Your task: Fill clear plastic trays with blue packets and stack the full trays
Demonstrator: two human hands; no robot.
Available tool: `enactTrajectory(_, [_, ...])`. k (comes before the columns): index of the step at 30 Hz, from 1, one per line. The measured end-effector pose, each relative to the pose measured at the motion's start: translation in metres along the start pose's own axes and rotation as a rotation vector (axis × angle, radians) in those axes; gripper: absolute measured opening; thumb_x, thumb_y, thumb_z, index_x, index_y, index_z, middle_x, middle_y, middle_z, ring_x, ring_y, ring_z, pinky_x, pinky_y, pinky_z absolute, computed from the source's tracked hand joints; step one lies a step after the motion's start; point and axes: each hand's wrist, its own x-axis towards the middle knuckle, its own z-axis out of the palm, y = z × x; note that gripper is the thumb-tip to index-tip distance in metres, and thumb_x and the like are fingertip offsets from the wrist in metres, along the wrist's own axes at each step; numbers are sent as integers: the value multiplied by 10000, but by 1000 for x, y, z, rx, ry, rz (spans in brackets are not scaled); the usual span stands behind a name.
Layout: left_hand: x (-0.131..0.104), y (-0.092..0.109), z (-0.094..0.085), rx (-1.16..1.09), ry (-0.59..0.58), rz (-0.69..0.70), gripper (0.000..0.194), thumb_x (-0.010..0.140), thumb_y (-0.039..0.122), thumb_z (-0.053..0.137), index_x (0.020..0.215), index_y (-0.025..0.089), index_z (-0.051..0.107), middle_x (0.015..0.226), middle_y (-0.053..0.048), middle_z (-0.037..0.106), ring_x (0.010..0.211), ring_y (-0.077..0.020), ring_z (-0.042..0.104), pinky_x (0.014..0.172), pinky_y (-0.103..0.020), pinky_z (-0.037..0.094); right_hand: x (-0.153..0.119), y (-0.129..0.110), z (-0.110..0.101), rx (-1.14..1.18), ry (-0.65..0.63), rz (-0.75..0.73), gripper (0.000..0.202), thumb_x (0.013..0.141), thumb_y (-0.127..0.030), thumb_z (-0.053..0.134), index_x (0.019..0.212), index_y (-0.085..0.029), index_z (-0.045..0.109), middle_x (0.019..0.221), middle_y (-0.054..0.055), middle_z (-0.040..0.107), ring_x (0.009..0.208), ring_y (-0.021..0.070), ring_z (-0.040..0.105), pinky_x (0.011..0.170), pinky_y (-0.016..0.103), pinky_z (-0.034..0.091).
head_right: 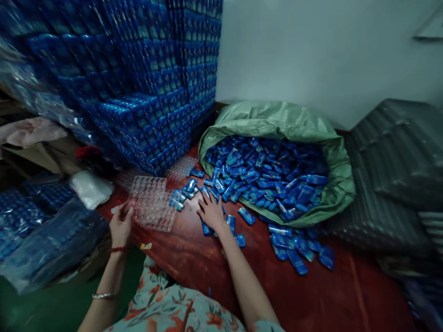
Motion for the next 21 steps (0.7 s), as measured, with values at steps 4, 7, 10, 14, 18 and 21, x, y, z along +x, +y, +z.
enactTrajectory(4, [-51,26,-1,164,-24,199,395,833,427,481,1107,163,587,1081,-84,623,1018,-204,570,970,-368,414,-39,18,-3,48,66,-38,331,899,-363,446,1198,-276,559,1362,61,468,1297,263,328,1042,580,172])
enactTrajectory(7, [-95,37,6,134,-310,200,347,877,395,426,1100,175,575,1120,-73,615,1062,-194,561,976,-340,415,-72,35,-8,169,209,48,317,917,-337,413,1161,-241,591,1251,71,567,1221,237,428,1042,550,214])
enactTrajectory(10, [-128,30,15,207,-492,204,360,898,356,372,1157,163,529,1162,-94,590,1096,-205,542,977,-359,417,-101,41,-16,297,420,209,315,923,-329,393,1077,-211,641,1073,79,649,1048,210,543,945,437,377])
enactTrajectory(14, [-142,10,18,307,-562,252,385,902,293,313,1221,139,464,1204,-131,553,1124,-215,523,991,-388,405,-120,16,-25,325,368,216,258,902,-319,452,1039,-233,653,984,61,665,970,203,553,852,374,423])
enactTrajectory(18, [-135,3,13,370,-601,291,400,890,290,318,1224,122,461,1176,-146,559,1117,-226,527,993,-409,402,-119,-15,-21,150,112,60,426,836,-334,565,1248,-241,518,1236,87,563,1168,269,445,980,502,308])
enactTrajectory(21, [-136,2,13,381,-685,300,423,882,295,343,1257,123,435,1189,-137,565,1116,-221,539,983,-394,420,-122,-15,-15,46,53,40,484,840,-298,559,1304,-213,454,1343,114,473,1259,281,368,1040,550,197])
